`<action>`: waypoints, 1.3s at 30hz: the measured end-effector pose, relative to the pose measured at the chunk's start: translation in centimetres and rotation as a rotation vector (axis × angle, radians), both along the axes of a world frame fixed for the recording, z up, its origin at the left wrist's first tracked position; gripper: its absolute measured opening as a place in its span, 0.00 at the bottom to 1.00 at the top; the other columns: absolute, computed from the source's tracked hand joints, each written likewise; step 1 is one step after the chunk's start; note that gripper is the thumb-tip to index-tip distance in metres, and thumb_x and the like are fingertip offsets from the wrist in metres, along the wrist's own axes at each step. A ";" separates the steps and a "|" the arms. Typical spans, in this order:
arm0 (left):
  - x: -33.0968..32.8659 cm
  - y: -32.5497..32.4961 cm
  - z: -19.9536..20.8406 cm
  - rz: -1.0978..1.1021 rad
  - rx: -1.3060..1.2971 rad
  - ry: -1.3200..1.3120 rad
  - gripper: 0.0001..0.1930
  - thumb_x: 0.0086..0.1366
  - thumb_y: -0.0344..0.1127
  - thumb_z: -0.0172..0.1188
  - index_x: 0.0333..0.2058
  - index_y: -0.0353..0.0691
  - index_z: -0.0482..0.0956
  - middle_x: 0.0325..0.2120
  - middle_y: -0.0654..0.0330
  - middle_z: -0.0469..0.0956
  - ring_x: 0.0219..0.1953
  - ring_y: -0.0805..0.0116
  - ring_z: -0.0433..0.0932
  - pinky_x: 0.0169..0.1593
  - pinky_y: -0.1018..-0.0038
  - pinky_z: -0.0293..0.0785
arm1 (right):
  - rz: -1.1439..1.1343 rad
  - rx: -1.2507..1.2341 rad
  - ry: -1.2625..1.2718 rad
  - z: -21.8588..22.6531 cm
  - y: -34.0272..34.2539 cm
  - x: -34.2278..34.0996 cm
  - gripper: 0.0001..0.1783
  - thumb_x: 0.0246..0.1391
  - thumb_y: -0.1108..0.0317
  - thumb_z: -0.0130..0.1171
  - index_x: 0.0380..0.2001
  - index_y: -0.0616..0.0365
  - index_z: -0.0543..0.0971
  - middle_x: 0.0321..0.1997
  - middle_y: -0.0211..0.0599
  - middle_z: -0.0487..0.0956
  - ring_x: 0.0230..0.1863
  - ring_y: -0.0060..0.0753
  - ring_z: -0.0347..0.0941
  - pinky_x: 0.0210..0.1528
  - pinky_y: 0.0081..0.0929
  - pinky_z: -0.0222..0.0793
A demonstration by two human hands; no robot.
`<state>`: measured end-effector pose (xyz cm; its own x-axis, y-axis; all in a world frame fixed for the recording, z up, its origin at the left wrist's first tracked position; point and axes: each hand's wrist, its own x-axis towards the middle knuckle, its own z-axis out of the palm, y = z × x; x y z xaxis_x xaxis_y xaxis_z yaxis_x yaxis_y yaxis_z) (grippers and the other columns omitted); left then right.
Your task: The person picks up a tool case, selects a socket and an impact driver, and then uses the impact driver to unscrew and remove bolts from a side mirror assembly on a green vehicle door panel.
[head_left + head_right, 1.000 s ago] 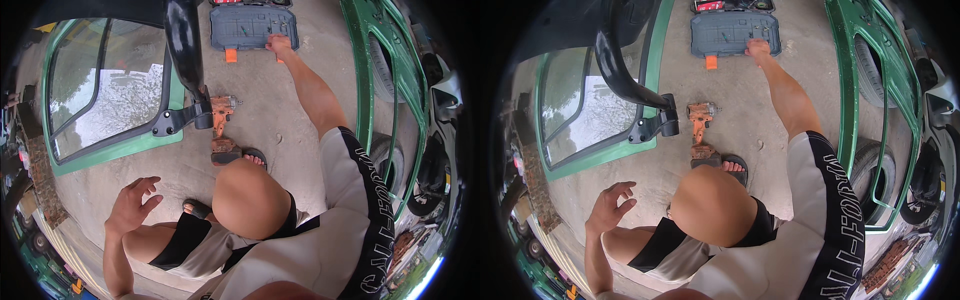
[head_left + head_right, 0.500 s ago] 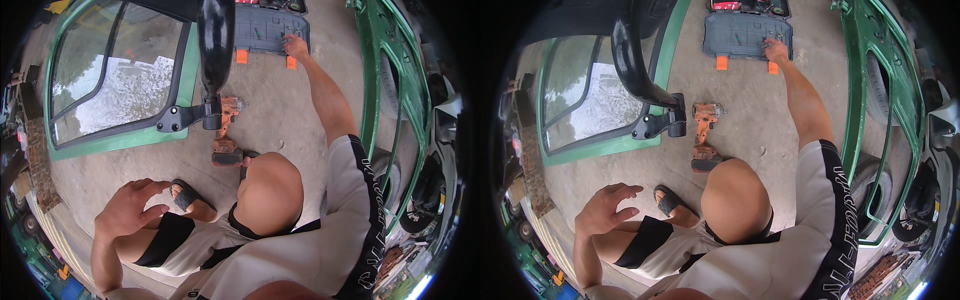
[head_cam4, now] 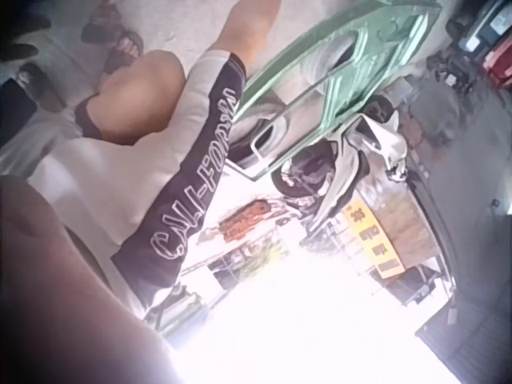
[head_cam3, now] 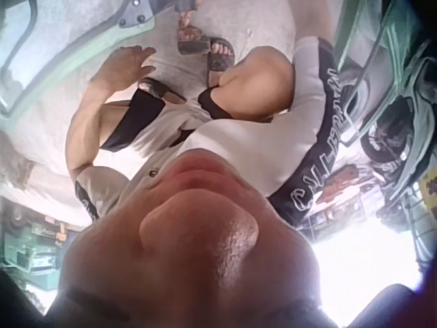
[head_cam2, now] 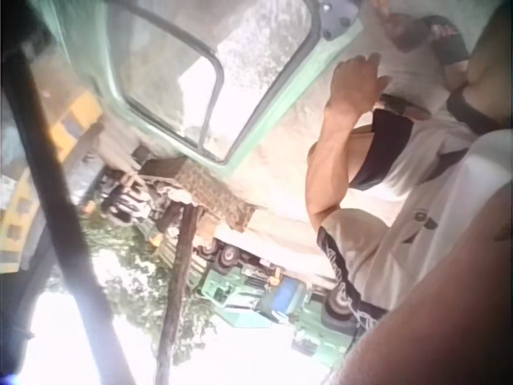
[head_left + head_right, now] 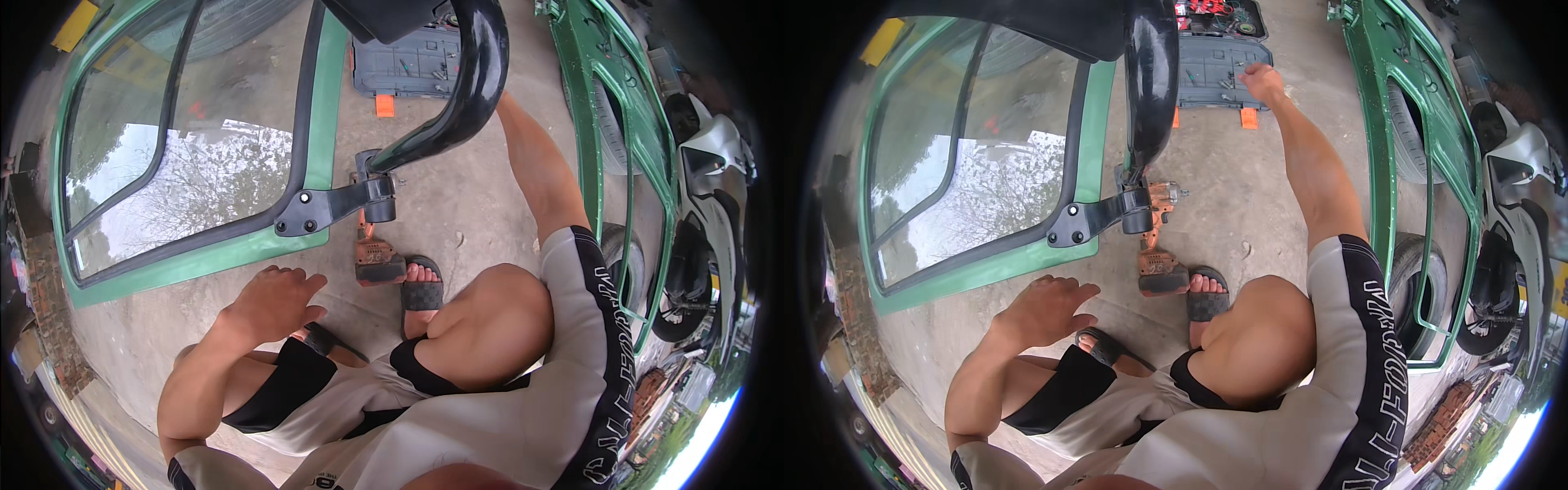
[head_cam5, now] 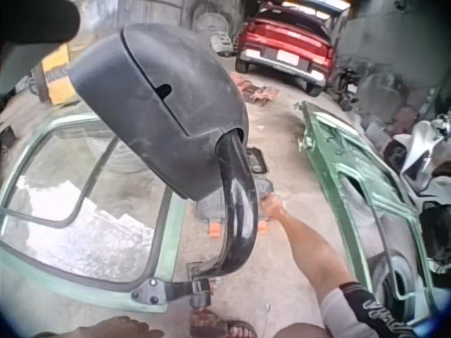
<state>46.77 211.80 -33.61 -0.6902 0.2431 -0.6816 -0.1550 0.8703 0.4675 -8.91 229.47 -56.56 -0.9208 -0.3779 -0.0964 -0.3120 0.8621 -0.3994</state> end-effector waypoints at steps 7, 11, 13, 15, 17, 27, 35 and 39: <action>0.2 -0.9 0.5 -0.012 0.054 0.111 0.23 0.69 0.49 0.59 0.57 0.44 0.72 0.39 0.50 0.79 0.47 0.46 0.78 0.55 0.56 0.71 | 0.468 0.154 -0.430 7.6 -0.7 -4.4 0.20 0.61 0.50 0.58 0.46 0.52 0.83 0.46 0.34 0.84 0.42 0.36 0.81 0.43 0.37 0.78; -0.5 -0.6 1.0 -0.021 0.088 0.103 0.23 0.69 0.49 0.59 0.57 0.44 0.72 0.39 0.51 0.79 0.47 0.47 0.78 0.55 0.56 0.71 | 0.618 0.201 -0.183 9.4 -2.6 -5.6 0.22 0.62 0.48 0.53 0.47 0.53 0.82 0.44 0.37 0.84 0.39 0.35 0.81 0.38 0.40 0.78; -0.4 -0.6 1.3 -0.009 0.086 0.147 0.23 0.69 0.49 0.59 0.58 0.45 0.72 0.39 0.51 0.78 0.45 0.47 0.78 0.54 0.56 0.71 | 0.601 0.065 -0.107 7.7 -3.7 -4.5 0.22 0.62 0.48 0.53 0.45 0.54 0.82 0.42 0.40 0.84 0.39 0.37 0.82 0.38 0.41 0.78; -0.2 -0.5 2.4 0.023 0.103 0.132 0.23 0.69 0.48 0.59 0.58 0.45 0.72 0.38 0.51 0.78 0.45 0.47 0.78 0.53 0.56 0.71 | 0.582 0.027 -0.085 5.6 -5.2 -2.4 0.21 0.63 0.49 0.53 0.43 0.55 0.83 0.41 0.40 0.85 0.39 0.36 0.82 0.38 0.41 0.78; -0.2 0.2 2.7 0.069 0.117 0.103 0.24 0.69 0.48 0.59 0.58 0.44 0.72 0.38 0.51 0.78 0.45 0.48 0.78 0.53 0.57 0.71 | 0.661 0.364 -0.362 3.9 -4.8 -0.5 0.21 0.63 0.51 0.53 0.46 0.55 0.82 0.43 0.39 0.84 0.39 0.32 0.82 0.38 0.36 0.78; 2.2 0.4 3.0 -0.029 0.056 0.112 0.25 0.68 0.46 0.60 0.59 0.41 0.71 0.38 0.51 0.79 0.45 0.48 0.78 0.52 0.57 0.72 | 0.692 0.402 -0.372 4.0 -4.9 7.8 0.16 0.61 0.54 0.58 0.41 0.55 0.78 0.32 0.34 0.78 0.25 0.29 0.72 0.27 0.32 0.70; 3.2 0.5 3.4 0.019 0.111 0.202 0.25 0.68 0.47 0.60 0.60 0.43 0.71 0.39 0.51 0.79 0.46 0.47 0.78 0.53 0.57 0.71 | 0.857 0.082 -0.349 9.3 -7.6 15.2 0.21 0.61 0.53 0.61 0.23 0.60 0.76 0.20 0.31 0.72 0.25 0.29 0.67 0.31 0.39 0.64; 2.9 -0.3 3.1 0.087 0.110 0.201 0.22 0.66 0.45 0.62 0.56 0.43 0.73 0.38 0.51 0.79 0.43 0.48 0.79 0.49 0.57 0.73 | 0.817 0.089 -0.825 16.8 -9.3 19.3 0.24 0.52 0.48 0.69 0.39 0.59 0.80 0.33 0.32 0.80 0.36 0.29 0.75 0.40 0.34 0.70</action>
